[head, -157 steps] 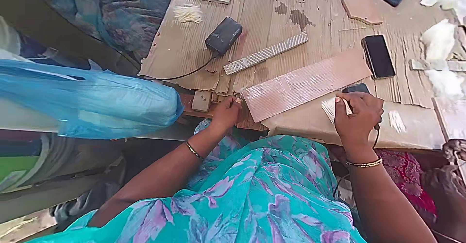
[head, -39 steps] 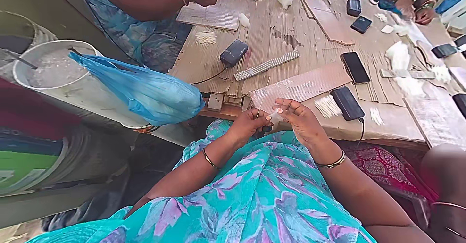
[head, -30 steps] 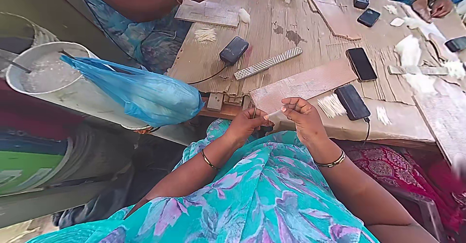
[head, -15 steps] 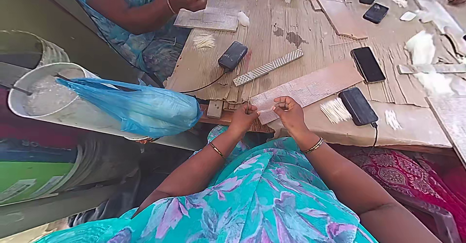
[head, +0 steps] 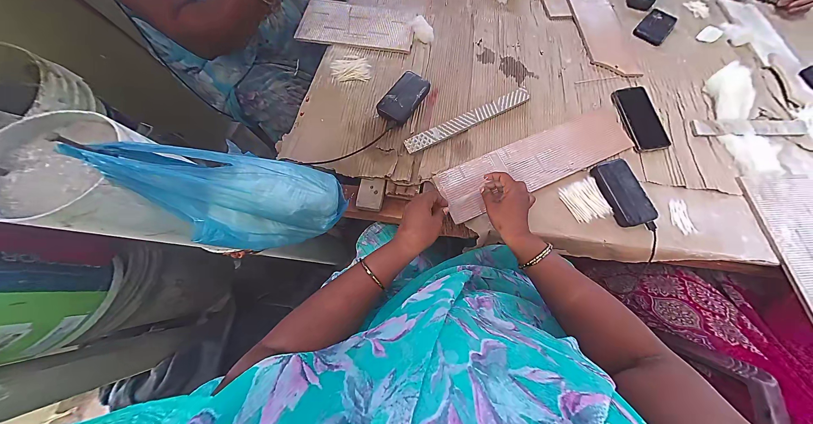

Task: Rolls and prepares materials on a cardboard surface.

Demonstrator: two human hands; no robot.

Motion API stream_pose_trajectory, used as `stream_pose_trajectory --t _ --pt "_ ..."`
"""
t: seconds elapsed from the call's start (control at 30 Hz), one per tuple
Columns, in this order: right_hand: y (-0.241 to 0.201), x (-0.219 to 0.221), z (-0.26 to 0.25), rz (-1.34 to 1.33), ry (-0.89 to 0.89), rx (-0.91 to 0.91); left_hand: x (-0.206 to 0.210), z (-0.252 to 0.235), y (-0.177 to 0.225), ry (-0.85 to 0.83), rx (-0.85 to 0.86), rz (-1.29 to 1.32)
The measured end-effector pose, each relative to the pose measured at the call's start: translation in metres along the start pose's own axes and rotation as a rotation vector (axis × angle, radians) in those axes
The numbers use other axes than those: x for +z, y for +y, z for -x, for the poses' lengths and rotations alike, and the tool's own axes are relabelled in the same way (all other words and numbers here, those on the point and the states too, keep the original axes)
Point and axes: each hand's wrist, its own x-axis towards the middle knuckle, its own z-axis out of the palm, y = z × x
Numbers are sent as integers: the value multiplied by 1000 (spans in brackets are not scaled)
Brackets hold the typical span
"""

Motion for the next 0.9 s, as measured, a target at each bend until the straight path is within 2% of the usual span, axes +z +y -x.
stream_pose_trajectory --t 0.27,0.37,0.43,0.53,0.6,0.73,0.9 --pt "17 -12 -9 -29 46 8 0 -3 5 -40 -19 -151" --pt "21 -18 -11 25 65 -108 1 -3 6 -25 22 -207" --pt "21 -16 -16 126 -27 -308 0 -3 8 -29 24 -236" --pt "25 -4 -23 347 -295 -560 0 -4 11 -40 26 -275" --pt "28 -3 -21 451 -433 -606 0 -2 11 -36 36 -297" --pt "36 -20 -8 505 -538 -655 -1 5 10 -98 23 -309" --pt "48 -45 18 534 -617 -662 -1 11 10 -271 -48 -314"
